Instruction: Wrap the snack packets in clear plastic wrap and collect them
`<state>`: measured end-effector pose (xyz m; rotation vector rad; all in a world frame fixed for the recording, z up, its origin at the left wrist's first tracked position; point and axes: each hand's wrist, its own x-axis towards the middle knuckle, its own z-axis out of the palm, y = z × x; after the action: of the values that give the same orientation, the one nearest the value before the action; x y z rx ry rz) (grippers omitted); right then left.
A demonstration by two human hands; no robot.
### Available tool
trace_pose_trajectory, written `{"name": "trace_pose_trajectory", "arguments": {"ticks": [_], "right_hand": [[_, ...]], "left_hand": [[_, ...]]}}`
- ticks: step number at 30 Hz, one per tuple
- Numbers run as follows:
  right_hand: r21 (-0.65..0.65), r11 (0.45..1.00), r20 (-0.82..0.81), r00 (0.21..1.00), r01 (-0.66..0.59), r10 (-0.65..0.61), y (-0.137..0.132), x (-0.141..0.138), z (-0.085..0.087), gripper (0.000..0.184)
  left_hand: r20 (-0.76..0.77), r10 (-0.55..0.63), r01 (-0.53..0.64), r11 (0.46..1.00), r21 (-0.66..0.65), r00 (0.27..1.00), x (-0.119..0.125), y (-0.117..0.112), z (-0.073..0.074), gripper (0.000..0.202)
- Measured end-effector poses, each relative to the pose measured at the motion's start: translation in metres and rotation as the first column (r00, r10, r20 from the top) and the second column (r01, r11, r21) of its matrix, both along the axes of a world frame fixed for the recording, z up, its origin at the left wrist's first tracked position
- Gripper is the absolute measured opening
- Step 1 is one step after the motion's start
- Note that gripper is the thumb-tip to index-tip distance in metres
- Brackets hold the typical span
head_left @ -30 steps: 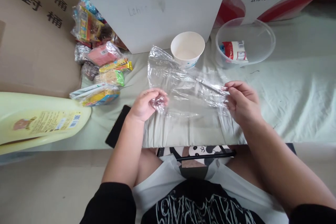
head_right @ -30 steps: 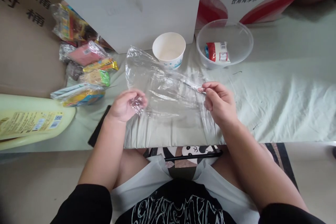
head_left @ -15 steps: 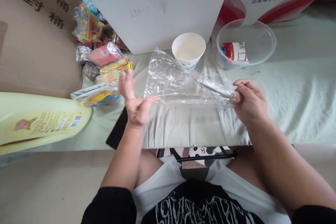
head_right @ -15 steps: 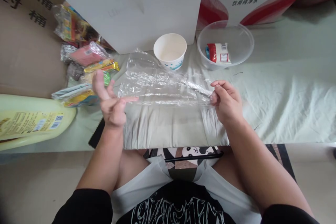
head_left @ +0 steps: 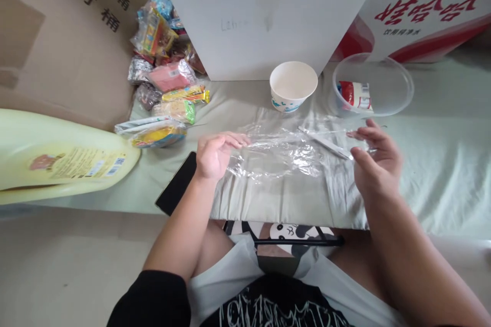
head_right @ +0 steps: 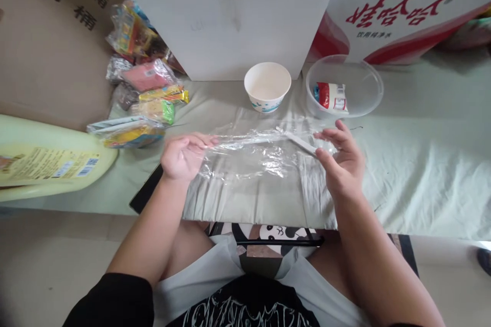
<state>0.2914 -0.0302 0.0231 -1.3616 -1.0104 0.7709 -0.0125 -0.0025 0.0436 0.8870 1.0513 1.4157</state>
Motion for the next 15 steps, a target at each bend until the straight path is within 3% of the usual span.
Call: {"name": "trace_pose_trajectory", "arguments": {"ticks": [3, 7, 10, 13, 15], "right_hand": [[0.105, 0.994, -0.079, 0.997, 0.028, -0.020, -0.001, -0.001, 0.001, 0.010], [0.001, 1.000, -0.223, 0.975, -0.025, 0.024, 0.000, -0.001, 0.002, 0.009], [-0.090, 0.994, -0.157, 0.984, 0.067, -0.081, 0.003, 0.007, 0.001, 0.017], [-0.024, 0.962, 0.045, 0.961, 0.272, -0.271, 0.007, 0.017, 0.001, 0.025], [0.102, 0.968, 0.105, 0.965, 0.229, -0.239, 0.007, 0.018, 0.003, 0.022]], "left_hand": [[0.115, 0.023, -0.015, 0.998, -0.067, 0.993, 0.003, 0.003, 0.001, 0.026], [0.125, 0.004, 0.011, 0.993, -0.120, 0.992, 0.005, 0.007, -0.003, 0.015], [0.051, -0.003, 0.012, 0.984, -0.179, 0.999, 0.005, 0.011, -0.005, 0.023], [0.032, -0.167, 0.169, 0.947, -0.272, 0.985, 0.005, 0.012, -0.006, 0.024], [0.054, -0.352, 0.351, 0.883, -0.311, 0.934, 0.008, 0.010, -0.006, 0.025]]}}
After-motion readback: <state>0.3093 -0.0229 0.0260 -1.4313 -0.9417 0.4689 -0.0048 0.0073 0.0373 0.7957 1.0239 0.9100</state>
